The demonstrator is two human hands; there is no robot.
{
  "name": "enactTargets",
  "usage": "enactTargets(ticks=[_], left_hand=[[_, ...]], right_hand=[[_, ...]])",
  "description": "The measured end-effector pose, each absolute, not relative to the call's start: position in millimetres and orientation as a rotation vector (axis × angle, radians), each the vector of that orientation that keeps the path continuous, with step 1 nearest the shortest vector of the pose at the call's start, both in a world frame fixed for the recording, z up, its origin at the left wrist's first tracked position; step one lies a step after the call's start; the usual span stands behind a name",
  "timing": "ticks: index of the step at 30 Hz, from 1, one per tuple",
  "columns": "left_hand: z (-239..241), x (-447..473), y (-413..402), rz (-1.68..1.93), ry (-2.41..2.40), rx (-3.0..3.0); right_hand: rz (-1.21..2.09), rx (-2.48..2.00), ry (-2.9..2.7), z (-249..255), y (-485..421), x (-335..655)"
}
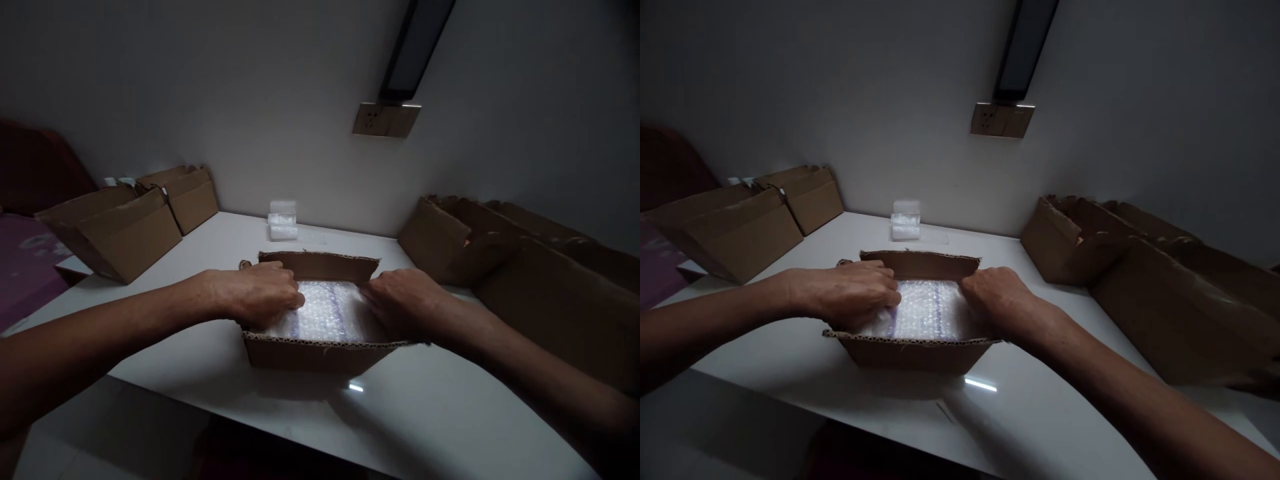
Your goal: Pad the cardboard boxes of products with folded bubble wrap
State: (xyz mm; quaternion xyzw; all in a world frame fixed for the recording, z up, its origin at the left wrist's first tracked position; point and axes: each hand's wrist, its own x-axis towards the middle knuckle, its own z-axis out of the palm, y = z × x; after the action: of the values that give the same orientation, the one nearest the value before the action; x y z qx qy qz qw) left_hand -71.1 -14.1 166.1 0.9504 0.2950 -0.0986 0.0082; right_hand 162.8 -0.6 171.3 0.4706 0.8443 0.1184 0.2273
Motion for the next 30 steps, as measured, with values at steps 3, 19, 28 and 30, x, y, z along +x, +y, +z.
enactTargets(ticks=[3, 19, 28, 30], left_hand=[[179.9, -84.6, -22.2, -0.232, 0.936, 2.824], [15.7, -121.7, -93.7, 1.072, 1.322, 1.859], [36.2, -58.8, -44.0, 1.297, 1.096, 1.731], [44.4, -60.6, -49.5, 1.313, 1.105, 1.742]], right_hand=[[0.309, 1.382, 2.356, 178.7, -3.8, 166.1], [-0.811, 2.015, 2.852, 60.3, -61.7, 239.0], [-0.787, 2.270, 2.896, 57.7, -49.4, 258.6], [-0.745, 2.311, 2.890, 62.1, -48.8, 259.6]])
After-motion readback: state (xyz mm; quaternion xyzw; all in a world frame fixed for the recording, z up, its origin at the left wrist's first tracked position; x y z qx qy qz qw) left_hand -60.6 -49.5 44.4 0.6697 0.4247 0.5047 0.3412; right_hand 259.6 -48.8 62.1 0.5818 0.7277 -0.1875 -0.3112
